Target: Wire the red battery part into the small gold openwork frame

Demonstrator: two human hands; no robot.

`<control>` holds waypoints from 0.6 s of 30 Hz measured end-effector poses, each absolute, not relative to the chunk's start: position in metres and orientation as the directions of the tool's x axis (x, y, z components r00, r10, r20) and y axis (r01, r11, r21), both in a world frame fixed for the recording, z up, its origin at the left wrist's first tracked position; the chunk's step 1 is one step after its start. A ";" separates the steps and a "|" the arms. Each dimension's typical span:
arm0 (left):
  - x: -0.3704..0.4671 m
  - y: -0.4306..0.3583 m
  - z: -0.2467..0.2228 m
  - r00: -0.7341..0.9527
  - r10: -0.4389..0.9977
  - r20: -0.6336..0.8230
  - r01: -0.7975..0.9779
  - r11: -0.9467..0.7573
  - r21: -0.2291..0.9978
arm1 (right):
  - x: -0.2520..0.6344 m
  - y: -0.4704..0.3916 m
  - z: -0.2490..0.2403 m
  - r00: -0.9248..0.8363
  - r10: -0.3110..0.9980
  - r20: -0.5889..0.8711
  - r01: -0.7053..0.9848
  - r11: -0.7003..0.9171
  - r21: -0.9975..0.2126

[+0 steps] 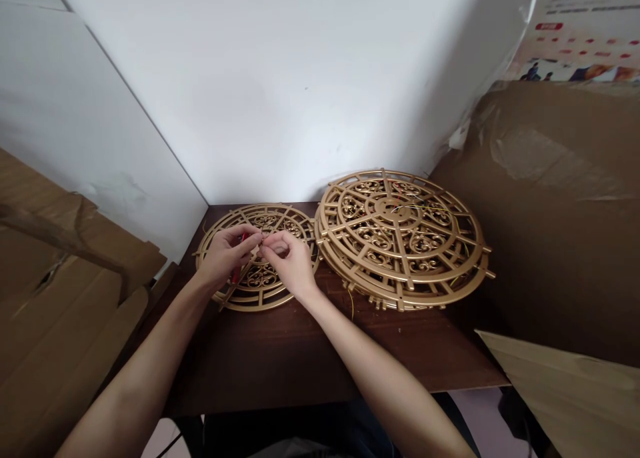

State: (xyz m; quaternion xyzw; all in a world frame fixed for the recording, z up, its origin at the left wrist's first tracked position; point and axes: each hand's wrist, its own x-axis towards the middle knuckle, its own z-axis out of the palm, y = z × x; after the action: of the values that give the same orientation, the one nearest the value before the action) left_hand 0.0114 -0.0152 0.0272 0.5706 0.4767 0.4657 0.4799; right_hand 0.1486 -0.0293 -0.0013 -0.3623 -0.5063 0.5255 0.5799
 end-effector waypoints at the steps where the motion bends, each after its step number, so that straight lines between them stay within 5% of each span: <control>1: 0.011 -0.015 0.028 0.105 0.992 0.075 0.104 -0.086 0.991 | 0.148 -0.030 -0.002 -0.066 0.977 0.203 -0.240 0.182 -0.954; 18: 0.010 -0.013 0.027 0.012 0.993 0.121 0.031 -0.121 0.992 | 0.150 -0.033 -0.007 -0.097 0.967 0.236 0.058 0.242 -0.969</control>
State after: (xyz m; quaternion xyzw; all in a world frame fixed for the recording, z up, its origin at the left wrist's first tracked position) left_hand 0.0105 -0.0125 0.0271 0.5397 0.4739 0.5188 0.4636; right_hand 0.1497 -0.0329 -0.0073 -0.4303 -0.5955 0.4404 0.5160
